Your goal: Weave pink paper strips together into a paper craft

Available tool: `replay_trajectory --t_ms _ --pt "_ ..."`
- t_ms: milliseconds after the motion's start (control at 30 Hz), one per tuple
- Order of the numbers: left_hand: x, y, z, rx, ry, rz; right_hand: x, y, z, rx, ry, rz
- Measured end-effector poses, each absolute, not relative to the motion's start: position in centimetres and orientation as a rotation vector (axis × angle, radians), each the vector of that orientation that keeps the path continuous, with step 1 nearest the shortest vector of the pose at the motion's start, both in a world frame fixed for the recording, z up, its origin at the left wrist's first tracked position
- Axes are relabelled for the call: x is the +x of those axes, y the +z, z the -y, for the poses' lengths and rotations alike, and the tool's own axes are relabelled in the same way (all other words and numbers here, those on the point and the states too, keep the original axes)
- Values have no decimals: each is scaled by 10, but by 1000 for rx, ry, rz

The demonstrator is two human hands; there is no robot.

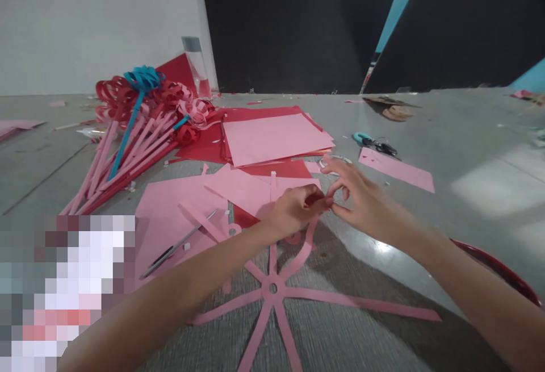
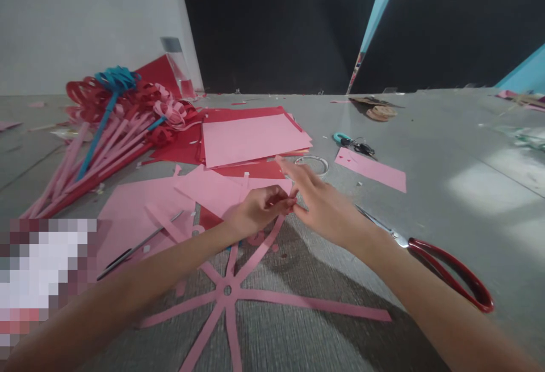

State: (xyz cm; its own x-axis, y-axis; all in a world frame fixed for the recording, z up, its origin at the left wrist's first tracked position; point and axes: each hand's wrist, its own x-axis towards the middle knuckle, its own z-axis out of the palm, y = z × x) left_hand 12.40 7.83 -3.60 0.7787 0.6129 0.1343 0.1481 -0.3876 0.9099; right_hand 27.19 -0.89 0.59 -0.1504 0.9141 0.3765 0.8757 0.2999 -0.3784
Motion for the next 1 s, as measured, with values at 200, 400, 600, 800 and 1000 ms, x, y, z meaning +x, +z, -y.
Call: replay_trajectory --t_ms 200,400,600,800,1000 --pt "122 -32 -82 1802 656 -520 273 7 5 -1549 -176 1899" --pt "123 -33 -81 1769 823 -553 279 4 1 -1524 107 1711" --pt "125 -34 -84 1720 928 -603 273 0 0 -1390 511 1551" --pt "124 -34 -82 1774 860 -622 272 -4 -1 -1425 596 1528" --pt "124 -34 -80 1794 823 -608 272 -8 -3 -1497 469 1530"
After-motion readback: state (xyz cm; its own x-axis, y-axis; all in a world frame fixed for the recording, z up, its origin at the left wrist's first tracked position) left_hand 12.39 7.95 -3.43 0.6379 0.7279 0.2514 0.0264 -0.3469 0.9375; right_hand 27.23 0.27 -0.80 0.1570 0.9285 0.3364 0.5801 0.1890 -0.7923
